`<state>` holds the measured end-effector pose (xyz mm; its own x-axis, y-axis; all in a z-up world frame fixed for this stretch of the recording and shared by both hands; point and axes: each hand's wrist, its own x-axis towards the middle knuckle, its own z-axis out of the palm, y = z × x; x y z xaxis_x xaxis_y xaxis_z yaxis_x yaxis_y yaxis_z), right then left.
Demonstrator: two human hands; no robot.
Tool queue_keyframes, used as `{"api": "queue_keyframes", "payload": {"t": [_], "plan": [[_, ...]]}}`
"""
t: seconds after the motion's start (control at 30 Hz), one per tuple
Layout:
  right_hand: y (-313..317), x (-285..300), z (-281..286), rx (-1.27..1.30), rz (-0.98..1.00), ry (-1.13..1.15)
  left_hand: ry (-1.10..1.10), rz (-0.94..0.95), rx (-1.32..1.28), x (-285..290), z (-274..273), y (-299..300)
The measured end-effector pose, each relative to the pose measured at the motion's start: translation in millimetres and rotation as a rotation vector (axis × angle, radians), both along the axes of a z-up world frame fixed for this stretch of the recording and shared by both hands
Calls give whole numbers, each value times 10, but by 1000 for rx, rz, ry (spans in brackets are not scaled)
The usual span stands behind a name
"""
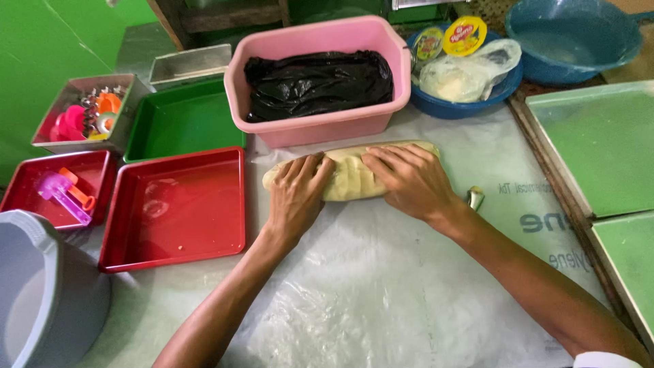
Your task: Manually kneading a large piece of dough on a preparation table.
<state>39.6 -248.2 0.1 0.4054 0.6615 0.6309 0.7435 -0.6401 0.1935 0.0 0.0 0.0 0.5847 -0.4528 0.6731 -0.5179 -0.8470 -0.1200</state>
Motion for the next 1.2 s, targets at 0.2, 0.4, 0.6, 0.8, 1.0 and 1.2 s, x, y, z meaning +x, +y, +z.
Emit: {"api": "queue_keyframes", "payload": {"t": [0.2, 0.4, 0.6, 0.8, 1.0, 1.2], "plan": [[-81, -363, -99, -32, 43, 94, 167, 25, 69, -367, -75, -48], [-124, -589, 436, 69, 87, 731, 801, -75, -83, -459, 195, -10], [253, 75, 97, 383, -72, 650, 243, -31, -469, 281, -274, -470], [345, 229, -302, 276, -22, 440, 431, 162, -398, 220, -469, -568], [403, -62, -205, 307, -207, 263, 334, 159, -359, 16, -282, -626], [380, -62, -287, 379, -146, 239, 347, 207, -296, -21, -237, -653]]}}
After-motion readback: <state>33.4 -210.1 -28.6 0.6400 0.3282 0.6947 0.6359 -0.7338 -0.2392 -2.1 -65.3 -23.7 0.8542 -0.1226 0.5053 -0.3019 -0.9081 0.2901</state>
